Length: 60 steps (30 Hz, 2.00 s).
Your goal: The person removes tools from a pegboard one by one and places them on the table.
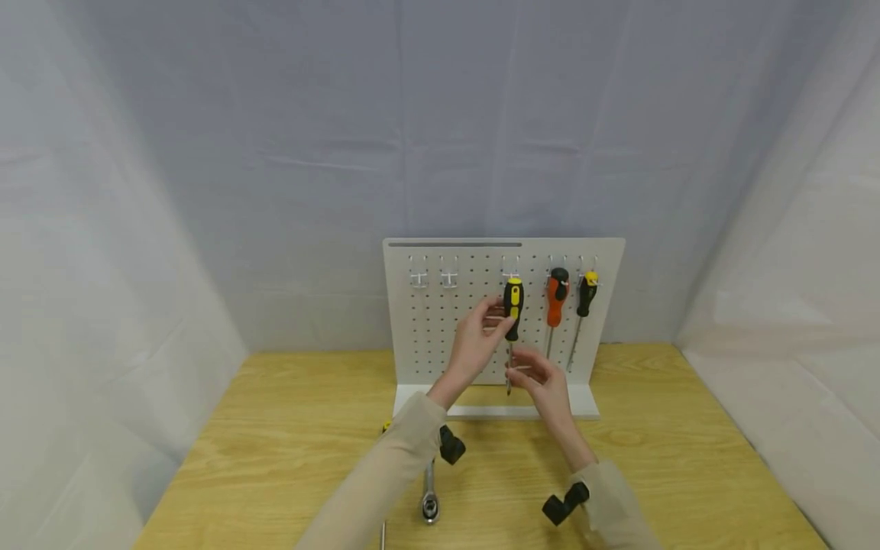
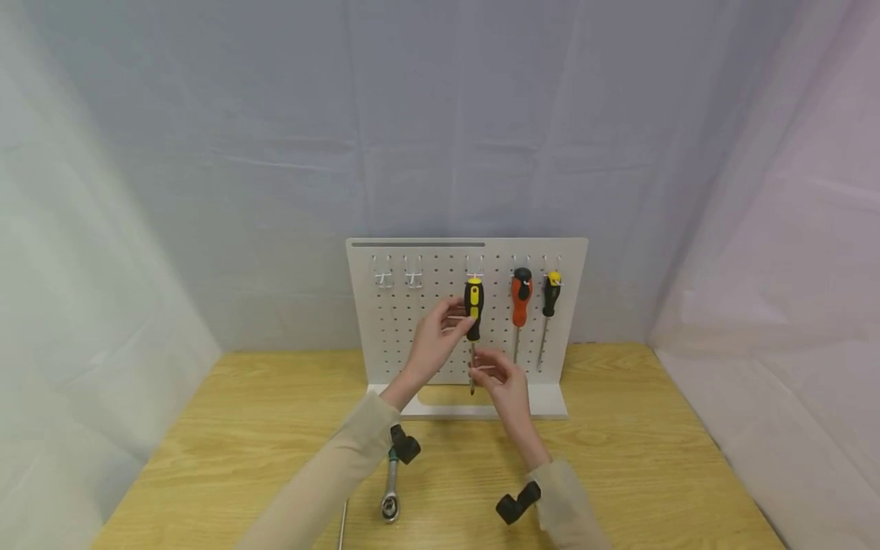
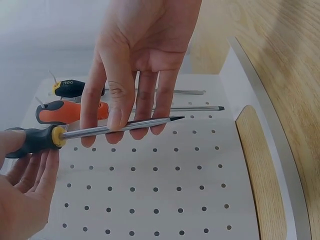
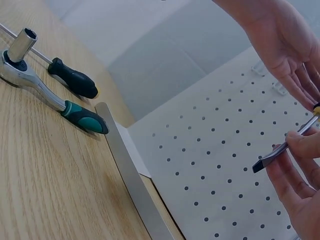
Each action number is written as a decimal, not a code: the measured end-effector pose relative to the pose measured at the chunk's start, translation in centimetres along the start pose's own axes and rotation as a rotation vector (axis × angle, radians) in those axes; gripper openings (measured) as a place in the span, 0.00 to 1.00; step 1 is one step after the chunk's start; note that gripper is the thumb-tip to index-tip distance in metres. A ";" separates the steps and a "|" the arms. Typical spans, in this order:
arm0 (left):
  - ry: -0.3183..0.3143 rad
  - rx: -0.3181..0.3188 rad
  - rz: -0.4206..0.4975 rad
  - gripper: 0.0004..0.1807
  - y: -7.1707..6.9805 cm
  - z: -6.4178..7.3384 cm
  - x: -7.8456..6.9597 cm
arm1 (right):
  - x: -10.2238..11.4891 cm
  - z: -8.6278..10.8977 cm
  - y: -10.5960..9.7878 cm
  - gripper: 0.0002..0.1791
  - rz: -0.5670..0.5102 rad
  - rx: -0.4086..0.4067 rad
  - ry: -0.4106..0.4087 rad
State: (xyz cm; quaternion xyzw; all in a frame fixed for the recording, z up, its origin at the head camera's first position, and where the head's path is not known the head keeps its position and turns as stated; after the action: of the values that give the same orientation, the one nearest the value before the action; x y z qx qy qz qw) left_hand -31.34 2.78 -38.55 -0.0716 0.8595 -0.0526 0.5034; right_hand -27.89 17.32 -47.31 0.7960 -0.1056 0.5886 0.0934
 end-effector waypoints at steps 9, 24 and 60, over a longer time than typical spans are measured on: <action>-0.012 -0.003 0.018 0.19 -0.8 0.7 0.0 | 0.5 1.0 0.3 0.19 -0.009 0.034 -0.027; -0.107 -0.006 0.065 0.22 -2.2 2.4 1.4 | -0.1 4.0 1.2 0.21 -0.040 0.112 0.100; -0.400 0.034 0.095 0.23 -4.1 9.4 6.3 | -2.9 9.6 1.3 0.25 -0.022 0.387 0.268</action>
State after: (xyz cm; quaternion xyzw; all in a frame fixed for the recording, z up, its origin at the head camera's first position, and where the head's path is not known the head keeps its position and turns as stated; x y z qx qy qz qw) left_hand -25.95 -2.55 -47.89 -0.0314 0.7439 -0.0281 0.6670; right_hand -20.25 13.59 -52.81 0.7150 0.0313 0.6972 -0.0411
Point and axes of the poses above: each hand's wrist, its own z-axis away from the middle knuckle, its own y-axis out of the palm, x = y × z, the point moved 2 cm from there along -z, towards the middle knuckle, and after that the axes turned 12 degrees about -x, right-handed, at the moved point
